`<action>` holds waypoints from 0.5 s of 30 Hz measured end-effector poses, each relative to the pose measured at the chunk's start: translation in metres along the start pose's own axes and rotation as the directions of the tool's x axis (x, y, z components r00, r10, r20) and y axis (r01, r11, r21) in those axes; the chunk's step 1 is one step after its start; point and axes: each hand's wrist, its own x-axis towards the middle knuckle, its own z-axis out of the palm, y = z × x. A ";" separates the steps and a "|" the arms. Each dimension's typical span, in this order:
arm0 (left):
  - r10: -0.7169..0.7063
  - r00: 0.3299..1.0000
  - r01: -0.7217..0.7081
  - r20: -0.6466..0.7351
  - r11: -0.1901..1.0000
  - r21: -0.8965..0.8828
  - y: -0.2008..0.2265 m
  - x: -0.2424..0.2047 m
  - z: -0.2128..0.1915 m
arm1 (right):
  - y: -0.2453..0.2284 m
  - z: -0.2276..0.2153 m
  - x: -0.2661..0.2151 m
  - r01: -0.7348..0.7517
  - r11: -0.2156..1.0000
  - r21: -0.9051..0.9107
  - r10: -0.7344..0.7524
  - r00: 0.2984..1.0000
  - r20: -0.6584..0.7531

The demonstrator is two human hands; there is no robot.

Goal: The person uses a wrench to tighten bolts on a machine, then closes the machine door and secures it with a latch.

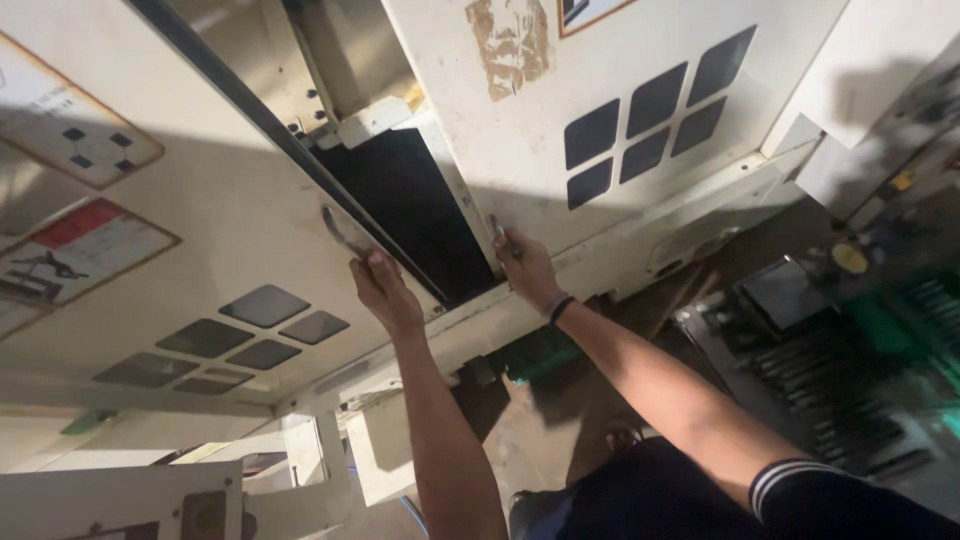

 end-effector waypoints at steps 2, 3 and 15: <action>-0.036 0.999 0.036 -0.002 0.999 0.018 0.002 -0.001 -0.001 | 0.003 0.000 -0.001 0.187 0.980 -0.063 -0.190 0.981 -0.039; -0.052 0.999 0.052 -0.007 0.997 0.052 0.004 0.001 0.000 | 0.002 0.002 0.002 0.285 0.954 -0.094 -0.290 0.956 -0.049; -0.033 0.999 0.030 0.036 0.996 0.089 0.018 0.004 -0.002 | -0.024 -0.002 -0.001 -0.130 0.991 -0.028 0.131 0.991 0.026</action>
